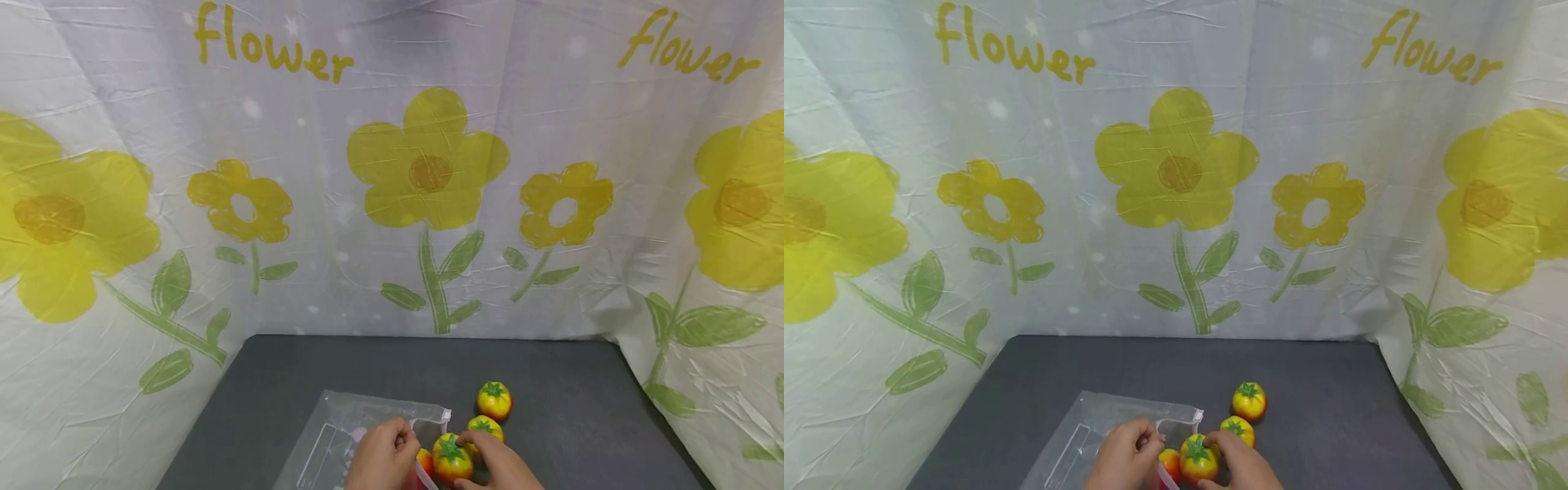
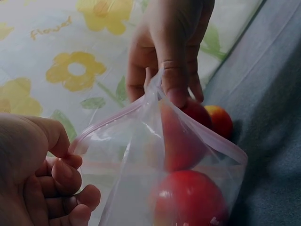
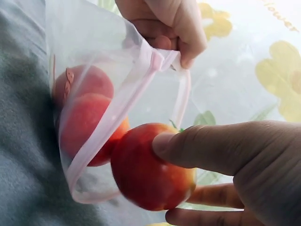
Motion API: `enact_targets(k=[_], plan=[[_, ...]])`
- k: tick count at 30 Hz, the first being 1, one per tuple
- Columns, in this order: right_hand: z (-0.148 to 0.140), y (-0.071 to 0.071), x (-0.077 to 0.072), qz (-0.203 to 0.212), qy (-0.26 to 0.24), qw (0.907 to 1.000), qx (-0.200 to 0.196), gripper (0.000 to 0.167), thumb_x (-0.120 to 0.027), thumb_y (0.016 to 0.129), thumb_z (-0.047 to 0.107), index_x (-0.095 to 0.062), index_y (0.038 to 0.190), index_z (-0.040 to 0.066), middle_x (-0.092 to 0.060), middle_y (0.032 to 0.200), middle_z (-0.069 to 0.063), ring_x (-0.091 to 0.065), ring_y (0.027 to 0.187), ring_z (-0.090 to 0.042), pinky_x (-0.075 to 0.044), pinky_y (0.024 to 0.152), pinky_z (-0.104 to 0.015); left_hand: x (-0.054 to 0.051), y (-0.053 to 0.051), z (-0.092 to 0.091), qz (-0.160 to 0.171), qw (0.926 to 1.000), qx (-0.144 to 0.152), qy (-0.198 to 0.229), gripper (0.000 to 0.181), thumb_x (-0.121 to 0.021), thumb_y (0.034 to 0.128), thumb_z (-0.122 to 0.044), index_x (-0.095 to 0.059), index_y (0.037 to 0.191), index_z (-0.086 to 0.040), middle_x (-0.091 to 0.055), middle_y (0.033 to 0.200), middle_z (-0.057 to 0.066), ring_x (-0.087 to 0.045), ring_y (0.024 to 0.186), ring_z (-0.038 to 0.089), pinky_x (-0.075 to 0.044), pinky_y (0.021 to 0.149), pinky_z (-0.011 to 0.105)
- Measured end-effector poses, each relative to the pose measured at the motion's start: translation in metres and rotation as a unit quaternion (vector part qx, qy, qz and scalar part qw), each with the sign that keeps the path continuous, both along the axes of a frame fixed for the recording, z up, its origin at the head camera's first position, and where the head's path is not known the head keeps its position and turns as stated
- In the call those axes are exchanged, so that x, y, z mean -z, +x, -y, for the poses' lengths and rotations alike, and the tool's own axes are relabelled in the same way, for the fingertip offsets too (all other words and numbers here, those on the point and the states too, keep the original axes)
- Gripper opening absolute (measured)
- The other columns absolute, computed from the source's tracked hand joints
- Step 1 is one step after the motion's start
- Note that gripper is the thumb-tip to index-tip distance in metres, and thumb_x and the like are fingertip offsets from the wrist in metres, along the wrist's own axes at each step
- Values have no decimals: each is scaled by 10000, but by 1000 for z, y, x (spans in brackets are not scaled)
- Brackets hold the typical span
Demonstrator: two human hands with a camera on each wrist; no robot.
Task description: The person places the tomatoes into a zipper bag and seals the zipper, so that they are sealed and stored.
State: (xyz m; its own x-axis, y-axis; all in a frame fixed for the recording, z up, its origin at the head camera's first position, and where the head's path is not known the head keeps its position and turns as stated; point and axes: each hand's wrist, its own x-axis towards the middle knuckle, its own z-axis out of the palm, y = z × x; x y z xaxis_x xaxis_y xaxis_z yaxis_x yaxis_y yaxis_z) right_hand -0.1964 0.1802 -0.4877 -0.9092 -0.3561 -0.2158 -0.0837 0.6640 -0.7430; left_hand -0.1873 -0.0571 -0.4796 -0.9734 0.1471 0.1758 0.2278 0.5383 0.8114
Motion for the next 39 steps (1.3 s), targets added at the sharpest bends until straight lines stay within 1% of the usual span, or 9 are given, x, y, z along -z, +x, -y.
enact_targets(k=[6,10,13,17,20,25,32,35,39], plan=[[-6,0,1,100,57,9999,-96,506,-836,839,343,-595,1218,109,-600,1073,-11,-580,897,-244,-533,832,-519,-1,1,0,-171,9997,-185,-77,155,-632,812,-99,-579,706,-198,-365,576,-137,-334,505,30,-284,493,233],[-6,-1,2,267,-63,9995,-151,500,-836,841,325,-599,1228,114,-610,1125,-32,-591,934,-260,-528,863,-558,-1,-1,-1,9,10000,-90,-21,158,-617,819,-85,-575,706,-188,-369,570,-126,-339,494,34,-291,495,226],[-4,-4,4,201,-203,9992,-276,486,-838,843,297,-611,1225,101,-623,1164,-55,-602,938,-262,-527,856,-564,-1,-1,-1,14,10000,10,4,154,-617,823,-86,-575,711,-183,-376,568,-126,-341,489,30,-297,492,222],[-1,-7,7,-23,-327,9983,-485,435,-825,860,240,-626,1212,80,-634,1144,-45,-594,902,-237,-527,808,-502,0,-1,0,-102,9999,83,-27,159,-621,820,-86,-569,708,-186,-372,567,-134,-337,490,19,-291,489,217],[2,-10,7,-25,-346,9980,-530,410,-824,860,231,-636,1194,87,-638,1102,-14,-576,865,-211,-515,771,-452,0,-1,1,-40,9999,73,-74,166,-620,821,-92,-558,704,-193,-365,570,-130,-337,494,21,-286,493,215],[7,-15,10,118,-526,9969,-580,416,-831,853,208,-640,1201,86,-651,1079,-8,-587,833,-209,-519,746,-451,1,-1,2,169,9997,80,-140,164,-627,843,-128,-557,714,-201,-374,579,-119,-346,494,39,-284,490,228],[9,-18,17,505,-1198,9883,-792,403,-797,883,155,-626,1238,73,-645,1164,-68,-644,905,-246,-545,799,-485,0,-2,3,410,9987,285,79,165,-610,882,-123,-565,731,-172,-390,572,-95,-371,477,63,-295,479,238],[9,-18,19,534,-1418,9842,-918,413,-790,890,146,-618,1258,77,-621,1204,-74,-654,962,-270,-548,833,-480,1,-3,3,295,9992,274,52,166,-610,867,-110,-557,723,-172,-371,578,-104,-350,488,48,-291,494,229],[11,-18,19,450,-1604,9805,-1046,434,-797,880,121,-623,1275,82,-544,1160,-69,-650,1042,-313,-552,886,-468,2,-3,2,130,9997,218,-17,176,-616,848,-100,-545,708,-181,-362,574,-117,-333,492,30,-285,500,215]])
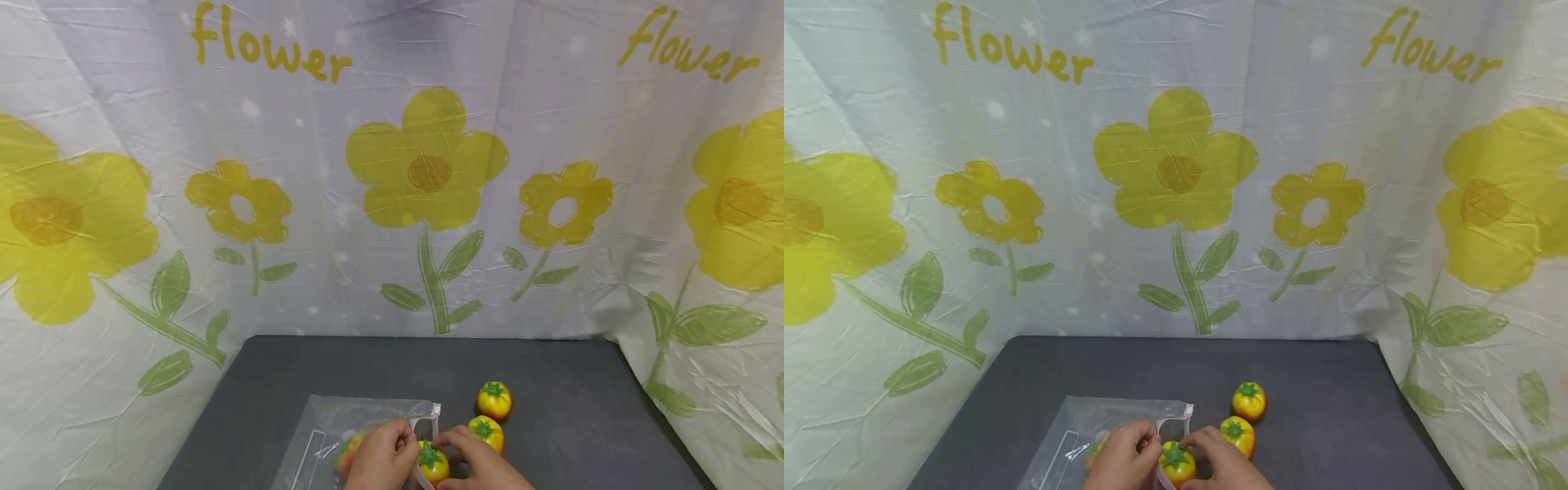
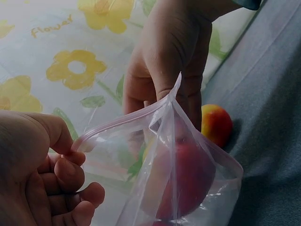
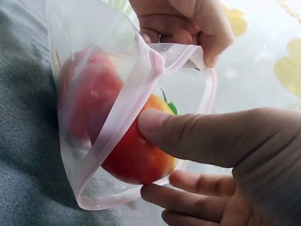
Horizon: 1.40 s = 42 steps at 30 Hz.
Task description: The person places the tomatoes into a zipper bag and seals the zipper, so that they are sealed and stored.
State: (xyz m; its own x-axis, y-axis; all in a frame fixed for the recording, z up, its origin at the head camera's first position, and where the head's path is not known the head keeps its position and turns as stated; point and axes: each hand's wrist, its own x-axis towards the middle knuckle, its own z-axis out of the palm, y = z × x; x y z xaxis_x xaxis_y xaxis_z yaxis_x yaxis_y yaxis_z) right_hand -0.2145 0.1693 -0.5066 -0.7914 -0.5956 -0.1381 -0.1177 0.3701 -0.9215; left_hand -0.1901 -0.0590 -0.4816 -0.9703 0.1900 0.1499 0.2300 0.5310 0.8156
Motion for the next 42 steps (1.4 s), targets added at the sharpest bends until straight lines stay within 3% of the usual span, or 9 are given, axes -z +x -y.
enact_targets(k=[10,13,18,21,25,32,34,39,42], plan=[[3,-6,6,-443,445,9980,-89,417,-788,870,75,-684,1271,111,-528,994,-17,-568,893,-172,-527,820,-371,-1,0,0,-61,9999,-136,3,176,-609,822,-86,-538,694,-182,-367,586,-125,-333,507,24,-282,502,217],[-5,-19,38,-533,423,9973,-292,402,-788,879,144,-698,1270,171,-580,1012,25,-577,881,-124,-522,797,-320,-1,0,0,15,9999,-156,3,169,-609,831,-90,-542,703,-178,-374,590,-119,-343,508,34,-291,501,227],[-22,-52,120,-226,13,9983,-533,405,-785,891,246,-676,1274,319,-663,1126,111,-653,969,-85,-547,837,-293,-1,1,1,55,9998,-166,-23,164,-618,831,-102,-553,703,-183,-385,590,-118,-368,507,33,-310,504,226],[-24,-57,134,-16,-88,9986,-515,396,-775,903,223,-674,1276,307,-682,1162,94,-670,1003,-112,-552,854,-318,-1,0,1,101,9998,-157,-46,163,-614,829,-105,-553,700,-184,-384,587,-117,-370,508,35,-312,504,227],[-19,-44,109,-121,-56,9987,-498,358,-714,956,174,-660,1309,204,-682,1195,43,-664,1030,-140,-557,870,-356,-1,-1,1,227,9996,-145,-57,157,-612,840,-116,-554,708,-178,-382,590,-105,-367,510,53,-309,506,239],[-28,-55,127,-104,-15,9991,-423,366,-751,927,270,-667,1283,255,-675,1197,100,-660,1016,-77,-558,849,-329,-2,-1,1,405,9991,-92,12,144,-601,852,-117,-559,722,-163,-375,596,-88,-358,510,74,-301,512,255],[-27,-47,105,-227,277,9990,-261,362,-749,927,276,-671,1278,235,-676,1191,81,-658,1002,-91,-560,848,-359,-2,0,1,408,9991,-116,-10,143,-601,849,-116,-558,722,-164,-378,596,-88,-358,511,74,-301,512,255],[-19,-15,20,-672,798,9935,453,324,-744,917,137,-676,1231,94,-680,1139,-41,-644,918,-183,-558,820,-491,-4,1,0,392,9989,-223,-93,143,-610,847,-119,-564,722,-173,-390,587,-87,-358,503,75,-301,505,253],[-21,-3,-8,-1169,856,9864,779,304,-744,906,82,-675,1200,58,-673,1120,-68,-630,890,-186,-560,798,-471,-4,1,-1,399,9987,-285,-101,145,-615,842,-118,-563,718,-171,-384,584,-83,-354,504,78,-294,505,250]])
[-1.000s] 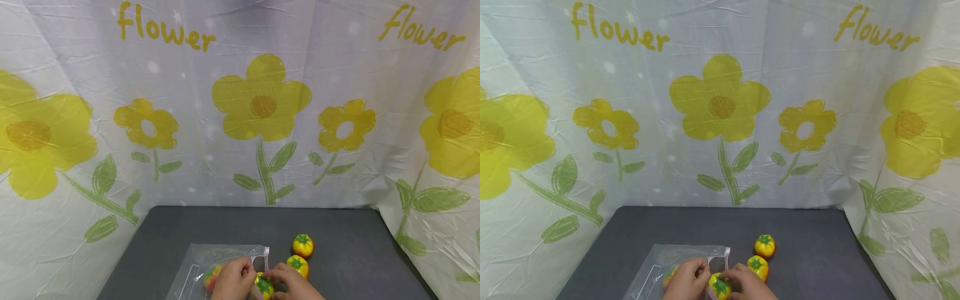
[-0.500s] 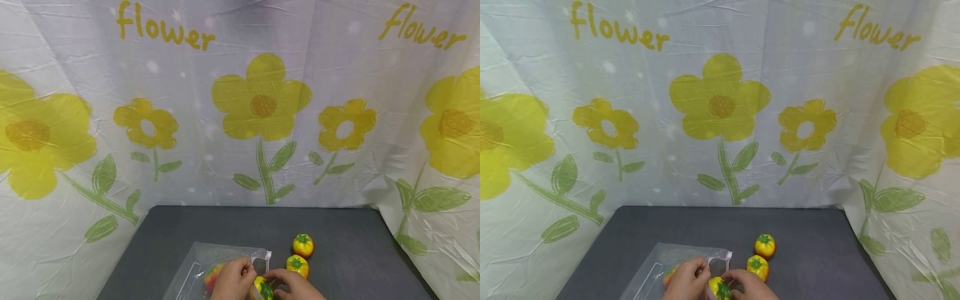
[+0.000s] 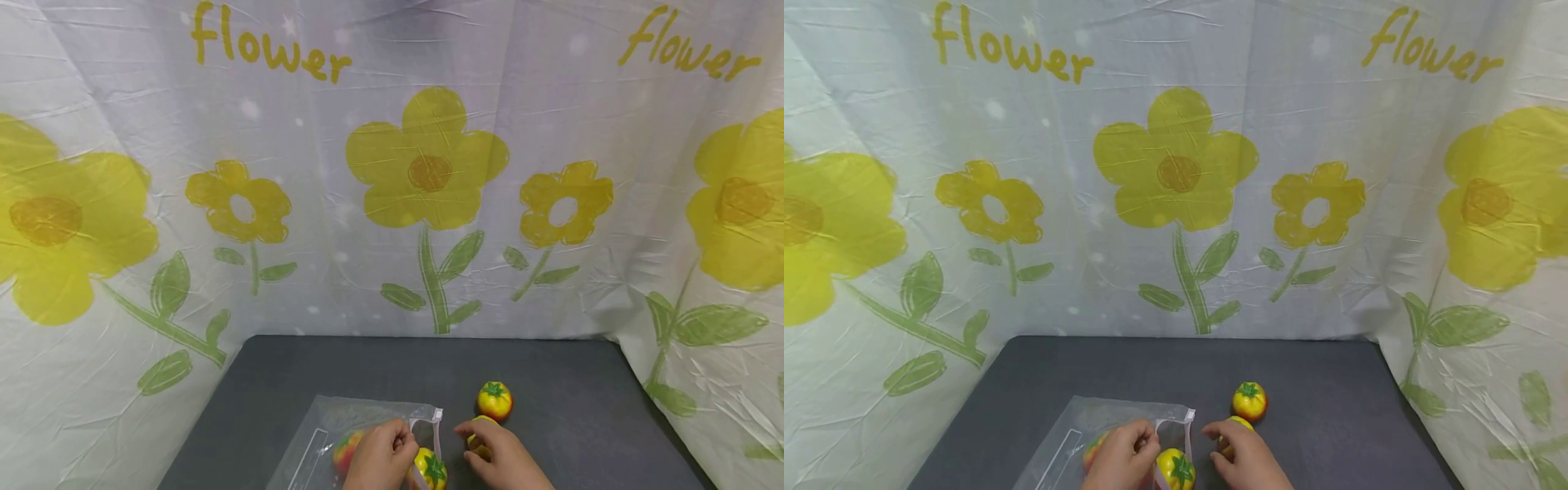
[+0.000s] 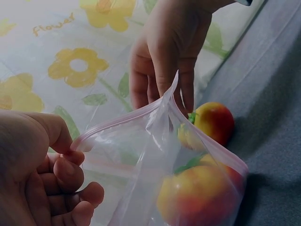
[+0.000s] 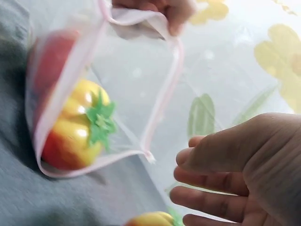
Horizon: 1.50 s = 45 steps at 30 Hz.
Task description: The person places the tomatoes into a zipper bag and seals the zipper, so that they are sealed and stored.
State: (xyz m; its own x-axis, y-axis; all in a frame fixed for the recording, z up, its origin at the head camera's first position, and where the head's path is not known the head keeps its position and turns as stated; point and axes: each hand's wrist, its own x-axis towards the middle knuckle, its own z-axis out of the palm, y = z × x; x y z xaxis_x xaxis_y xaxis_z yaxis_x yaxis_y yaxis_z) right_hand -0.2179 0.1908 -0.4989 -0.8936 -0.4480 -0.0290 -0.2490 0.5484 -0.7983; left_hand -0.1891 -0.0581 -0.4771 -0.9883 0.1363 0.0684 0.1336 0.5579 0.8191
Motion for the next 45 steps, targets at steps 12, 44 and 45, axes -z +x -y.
enact_targets(k=[12,44,45], plan=[[-20,0,3,-929,888,9831,1305,323,-844,810,142,-716,1104,173,-614,1097,11,-577,896,-193,-499,727,-362,1,0,1,54,10000,1,24,139,-607,843,-114,-564,721,-165,-386,592,-75,-359,514,89,-295,508,249],[-26,5,36,-3,1130,9790,1695,504,-857,794,344,-693,1236,166,-603,1040,-43,-531,778,-173,-461,651,-376,1,1,3,59,9999,-105,108,144,-638,800,-137,-596,666,-170,-440,563,-89,-386,498,87,-335,506,264],[-27,8,36,-39,1033,9811,1636,501,-855,797,337,-691,1240,169,-609,1059,-47,-536,785,-170,-466,657,-372,1,1,2,35,9998,-142,94,144,-641,794,-141,-599,661,-174,-449,561,-92,-393,497,85,-342,506,264]])
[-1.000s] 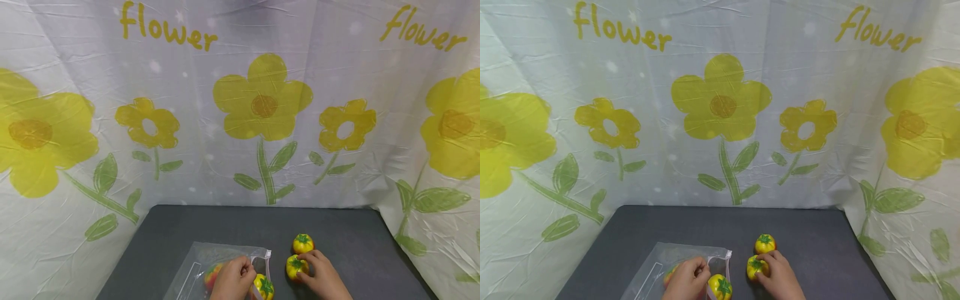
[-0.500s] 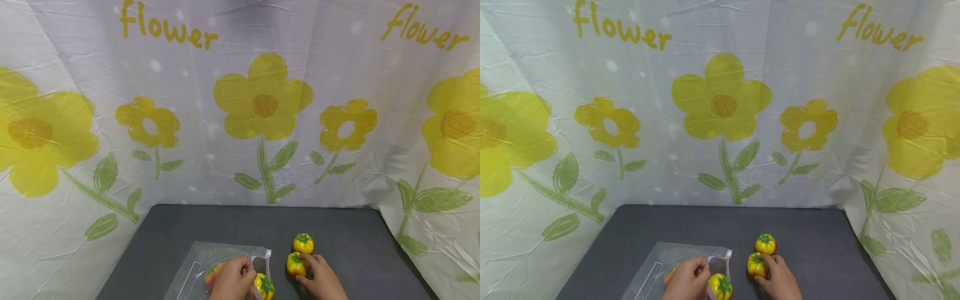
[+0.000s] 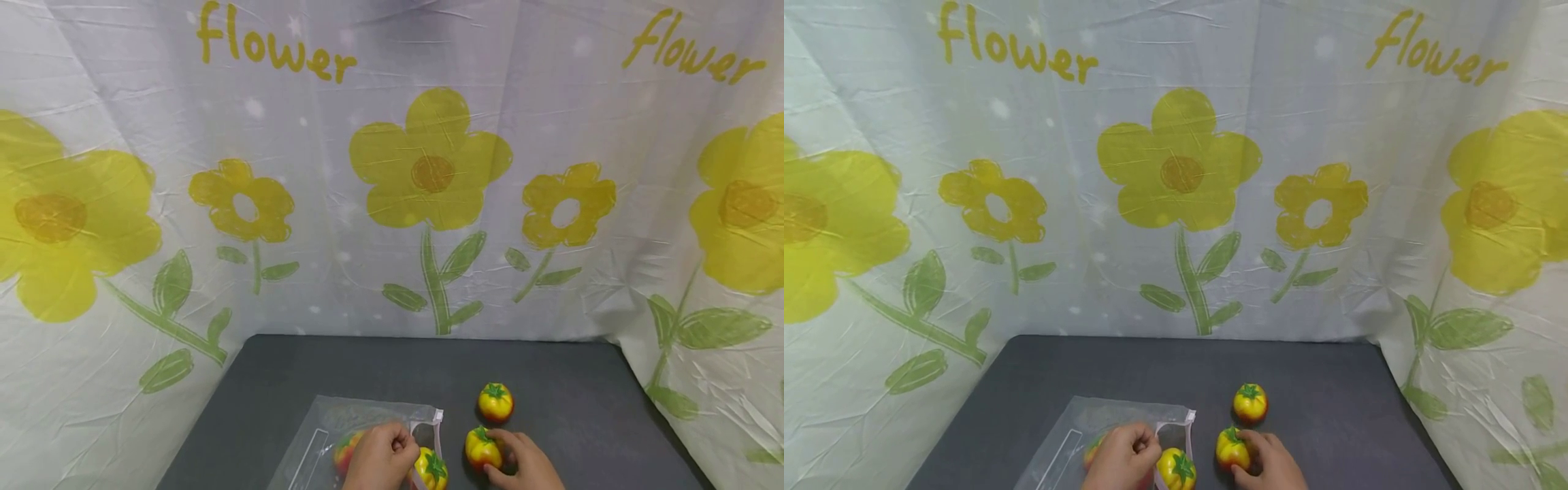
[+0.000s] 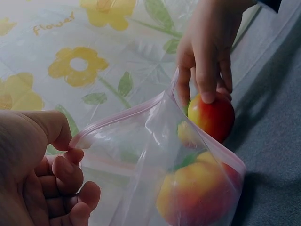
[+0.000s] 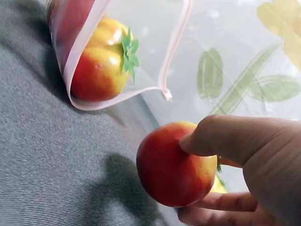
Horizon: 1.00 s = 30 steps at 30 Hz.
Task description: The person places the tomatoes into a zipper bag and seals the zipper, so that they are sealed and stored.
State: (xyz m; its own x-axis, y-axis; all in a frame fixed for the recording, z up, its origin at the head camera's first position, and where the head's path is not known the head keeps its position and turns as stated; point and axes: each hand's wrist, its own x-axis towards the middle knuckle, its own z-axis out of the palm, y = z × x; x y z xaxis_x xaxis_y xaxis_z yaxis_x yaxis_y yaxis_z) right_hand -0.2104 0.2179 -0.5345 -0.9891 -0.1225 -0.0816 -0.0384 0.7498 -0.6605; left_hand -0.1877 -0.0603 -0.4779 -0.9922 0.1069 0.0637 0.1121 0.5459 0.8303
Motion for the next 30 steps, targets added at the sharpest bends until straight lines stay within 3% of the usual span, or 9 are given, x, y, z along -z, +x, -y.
enact_targets(k=[7,16,19,24,30], plan=[[-6,17,-7,-160,-552,9977,-370,514,-856,805,340,-682,1236,121,-628,1104,-49,-617,894,-184,-552,733,-345,0,1,-2,-280,9993,-217,-131,157,-662,751,-164,-587,617,-196,-470,542,-117,-404,486,53,-351,492,249],[-14,22,-2,376,-1289,9830,-1252,507,-818,862,292,-627,1253,31,-600,1196,-110,-590,1045,-292,-562,819,-467,-4,3,-1,304,9992,-115,-218,113,-654,745,-210,-609,649,-173,-503,549,-69,-456,498,134,-384,501,316],[-12,23,7,430,-1518,9778,-1377,479,-807,876,279,-626,1237,20,-600,1199,-116,-589,1027,-254,-573,792,-451,-4,4,-2,416,9987,-153,-233,130,-634,758,-216,-602,642,-167,-468,523,-68,-430,472,135,-348,480,313],[-6,20,19,350,-1485,9751,-1608,449,-783,900,279,-629,1220,4,-598,1177,-104,-578,1028,-222,-583,785,-438,-4,5,-4,492,9984,-217,-195,168,-603,786,-217,-586,631,-155,-415,498,-63,-393,446,137,-297,464,304],[3,20,17,446,-1723,9709,-1600,464,-797,887,271,-629,1228,4,-590,1189,-108,-583,1037,-274,-572,804,-487,-5,6,-4,535,9982,-210,-141,173,-587,789,-202,-567,628,-142,-400,511,-50,-388,457,146,-298,476,309]])
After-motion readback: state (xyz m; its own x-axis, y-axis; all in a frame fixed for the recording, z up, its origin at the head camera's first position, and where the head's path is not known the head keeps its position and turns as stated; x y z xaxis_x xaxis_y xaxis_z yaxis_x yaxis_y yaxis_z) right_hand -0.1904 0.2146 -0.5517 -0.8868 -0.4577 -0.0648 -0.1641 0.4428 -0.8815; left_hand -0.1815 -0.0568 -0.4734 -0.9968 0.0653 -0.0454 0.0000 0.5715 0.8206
